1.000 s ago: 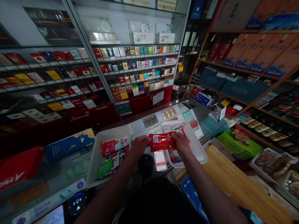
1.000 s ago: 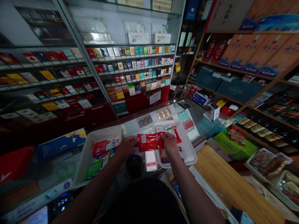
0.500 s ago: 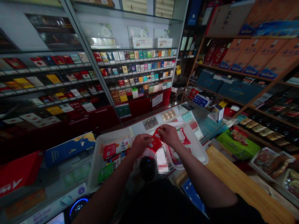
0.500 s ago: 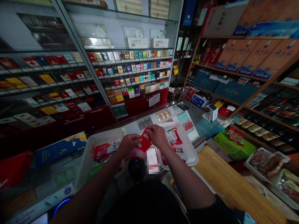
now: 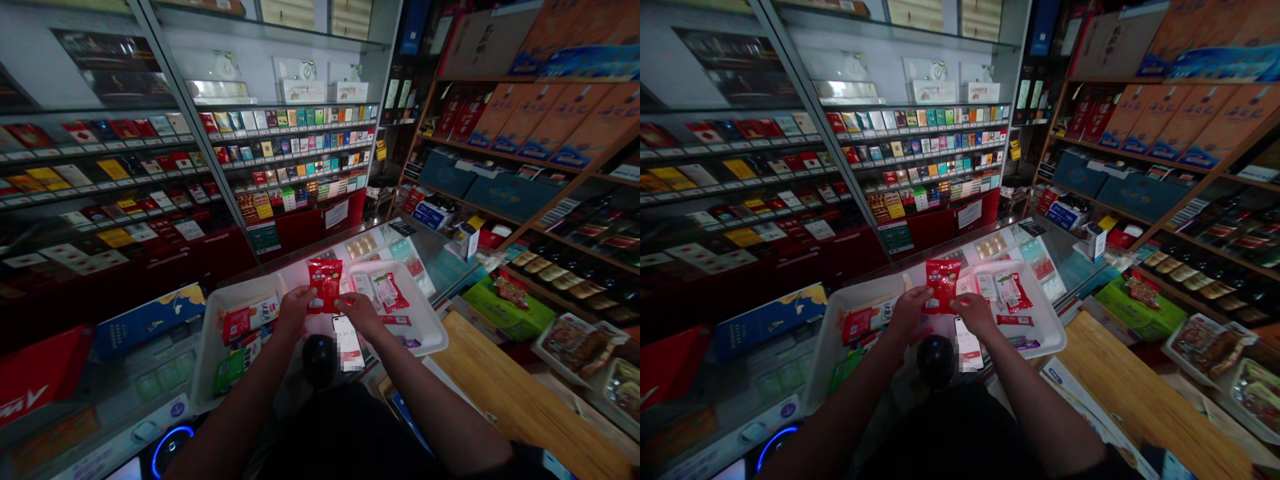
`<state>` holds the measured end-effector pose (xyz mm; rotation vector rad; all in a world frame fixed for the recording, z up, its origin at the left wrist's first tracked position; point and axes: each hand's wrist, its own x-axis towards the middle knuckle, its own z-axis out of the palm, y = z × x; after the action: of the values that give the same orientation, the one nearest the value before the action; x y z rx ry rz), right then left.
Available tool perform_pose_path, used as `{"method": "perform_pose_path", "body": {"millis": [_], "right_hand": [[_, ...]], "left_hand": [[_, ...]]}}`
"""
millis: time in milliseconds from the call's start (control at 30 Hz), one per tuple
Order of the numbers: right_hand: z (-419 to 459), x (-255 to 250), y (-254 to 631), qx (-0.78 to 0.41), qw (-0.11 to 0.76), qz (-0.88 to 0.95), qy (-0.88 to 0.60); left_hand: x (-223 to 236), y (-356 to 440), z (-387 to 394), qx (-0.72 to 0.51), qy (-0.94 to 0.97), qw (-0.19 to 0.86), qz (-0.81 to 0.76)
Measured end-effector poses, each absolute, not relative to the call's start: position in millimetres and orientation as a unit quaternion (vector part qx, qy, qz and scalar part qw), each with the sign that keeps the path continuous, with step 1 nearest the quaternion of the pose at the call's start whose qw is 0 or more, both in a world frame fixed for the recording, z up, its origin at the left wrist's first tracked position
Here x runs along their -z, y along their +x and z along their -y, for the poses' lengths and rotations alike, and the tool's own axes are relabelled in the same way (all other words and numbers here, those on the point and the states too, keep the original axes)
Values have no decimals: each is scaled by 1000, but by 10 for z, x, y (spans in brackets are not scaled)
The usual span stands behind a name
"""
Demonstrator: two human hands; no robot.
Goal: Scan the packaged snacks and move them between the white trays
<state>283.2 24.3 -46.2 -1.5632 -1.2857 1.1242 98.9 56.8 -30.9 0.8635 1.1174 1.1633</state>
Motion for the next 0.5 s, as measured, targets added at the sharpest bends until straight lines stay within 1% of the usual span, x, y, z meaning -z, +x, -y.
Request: {"method": "perform_pose_path", "body": {"millis": [133,233,367,500], "right_hand": [[-181,588,2821,-464,379,525,-605],[-167,629,2812,-449,381,533,-607],[-170,606,2826,-381,363,570,-631],[-199,598,2876,-312,323,627,-636]], "left_hand": [[294,996,-554,-504,353,611,-498],[299,1010,-540,-509,346,619,-488],[360,982,-591,-513,366,629,-455],[401,894,-702,-505,431,595,-454]]}}
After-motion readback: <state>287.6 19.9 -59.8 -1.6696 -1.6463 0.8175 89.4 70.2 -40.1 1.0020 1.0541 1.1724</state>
